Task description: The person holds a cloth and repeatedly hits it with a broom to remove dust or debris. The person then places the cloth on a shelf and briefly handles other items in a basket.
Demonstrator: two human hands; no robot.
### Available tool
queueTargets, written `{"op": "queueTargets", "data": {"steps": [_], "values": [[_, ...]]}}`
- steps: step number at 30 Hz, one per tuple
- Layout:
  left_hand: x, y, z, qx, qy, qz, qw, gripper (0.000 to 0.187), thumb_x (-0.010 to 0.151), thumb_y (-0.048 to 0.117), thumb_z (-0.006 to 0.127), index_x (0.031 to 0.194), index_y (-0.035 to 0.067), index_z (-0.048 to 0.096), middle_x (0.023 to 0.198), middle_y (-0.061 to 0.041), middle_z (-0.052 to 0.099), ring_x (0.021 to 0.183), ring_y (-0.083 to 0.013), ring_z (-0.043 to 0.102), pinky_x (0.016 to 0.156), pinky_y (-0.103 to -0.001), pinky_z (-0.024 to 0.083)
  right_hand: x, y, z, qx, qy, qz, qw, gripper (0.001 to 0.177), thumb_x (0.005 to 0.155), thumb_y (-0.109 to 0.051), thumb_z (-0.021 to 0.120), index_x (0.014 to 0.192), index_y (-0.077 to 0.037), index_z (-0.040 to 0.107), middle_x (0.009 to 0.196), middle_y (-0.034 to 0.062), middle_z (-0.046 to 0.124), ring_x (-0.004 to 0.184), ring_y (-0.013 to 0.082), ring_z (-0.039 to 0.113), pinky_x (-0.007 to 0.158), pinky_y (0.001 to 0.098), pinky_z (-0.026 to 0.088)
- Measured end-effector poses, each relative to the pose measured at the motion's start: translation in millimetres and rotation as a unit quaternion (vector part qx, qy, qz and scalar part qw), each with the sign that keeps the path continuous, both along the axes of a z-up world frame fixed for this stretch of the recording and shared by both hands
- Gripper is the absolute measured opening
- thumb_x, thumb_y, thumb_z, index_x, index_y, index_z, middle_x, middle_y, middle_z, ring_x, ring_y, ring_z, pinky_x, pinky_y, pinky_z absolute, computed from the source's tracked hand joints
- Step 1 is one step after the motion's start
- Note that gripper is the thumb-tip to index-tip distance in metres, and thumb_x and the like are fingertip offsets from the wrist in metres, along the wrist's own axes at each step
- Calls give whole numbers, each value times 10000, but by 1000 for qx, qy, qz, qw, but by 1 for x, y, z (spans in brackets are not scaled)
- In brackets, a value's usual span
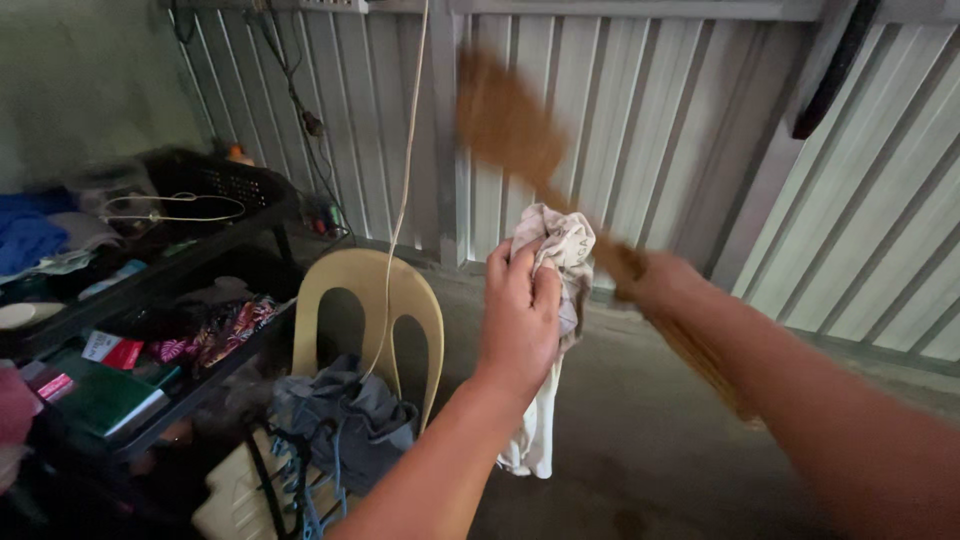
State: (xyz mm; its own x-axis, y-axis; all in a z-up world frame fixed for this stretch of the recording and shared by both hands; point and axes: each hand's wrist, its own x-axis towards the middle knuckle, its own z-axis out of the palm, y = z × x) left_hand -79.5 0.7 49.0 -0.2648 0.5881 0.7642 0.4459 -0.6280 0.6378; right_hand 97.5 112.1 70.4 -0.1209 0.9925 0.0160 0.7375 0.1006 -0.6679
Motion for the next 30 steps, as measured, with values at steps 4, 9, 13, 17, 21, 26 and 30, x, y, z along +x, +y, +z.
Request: {"op": "queueTargets", "data": {"steps": [4,9,13,17,21,26,30], "values": [[-8,1,0,25,31,40,998,358,1040,177,517,1320,-33,593,1429,-263,470,1271,-447,531,1072,-459,431,11,-23,-20,-29,-123,108,986,928,851,-222,766,1630,-309,268,1080,184,783,679,221,674,685,373,584],[-16,3,-3,9,18,28,999,350,1026,172,513,1314,-12,590,1417,-261,488,1246,-439,555,1064,-456,449,23,-34,-29,84,47,10,995,927,858,-307,744,1637,-299,241,1053,142,702,684,206,671,704,399,604],[-15,1,-4,16,31,29,999,350,1026,166,519,1314,-19,590,1419,-272,483,1251,-448,544,1069,-462,438,13,-14,-26,26,146,-65,987,884,904,-294,703,1656,-230,243,941,199,742,642,245,656,649,412,614],[-12,3,-2,8,16,8,1000,346,1008,162,511,1291,-14,604,1386,-262,512,1226,-433,559,1058,-453,449,10,-23,-51,-114,110,42,987,732,850,-223,706,1546,-141,493,909,178,736,577,236,615,529,398,560],[-11,7,4,33,36,38,998,317,1011,151,530,1259,-28,613,1390,-269,520,1250,-444,536,1071,-466,427,7,-60,-80,-124,84,89,985,785,846,-174,728,1567,-215,418,939,200,768,585,221,615,533,368,531],[-6,11,12,25,23,9,999,338,1009,153,513,1289,-9,610,1393,-254,511,1237,-438,544,1063,-461,432,11,-63,-37,60,123,34,990,842,853,-307,758,1587,-292,345,1038,131,742,649,218,685,609,360,592],[4,13,10,48,27,3,998,340,1010,148,517,1300,-15,593,1389,-252,499,1250,-439,538,1072,-453,438,8,-60,-20,147,187,-72,969,891,906,-342,730,1643,-323,228,1005,183,739,672,194,678,614,359,612]]}}
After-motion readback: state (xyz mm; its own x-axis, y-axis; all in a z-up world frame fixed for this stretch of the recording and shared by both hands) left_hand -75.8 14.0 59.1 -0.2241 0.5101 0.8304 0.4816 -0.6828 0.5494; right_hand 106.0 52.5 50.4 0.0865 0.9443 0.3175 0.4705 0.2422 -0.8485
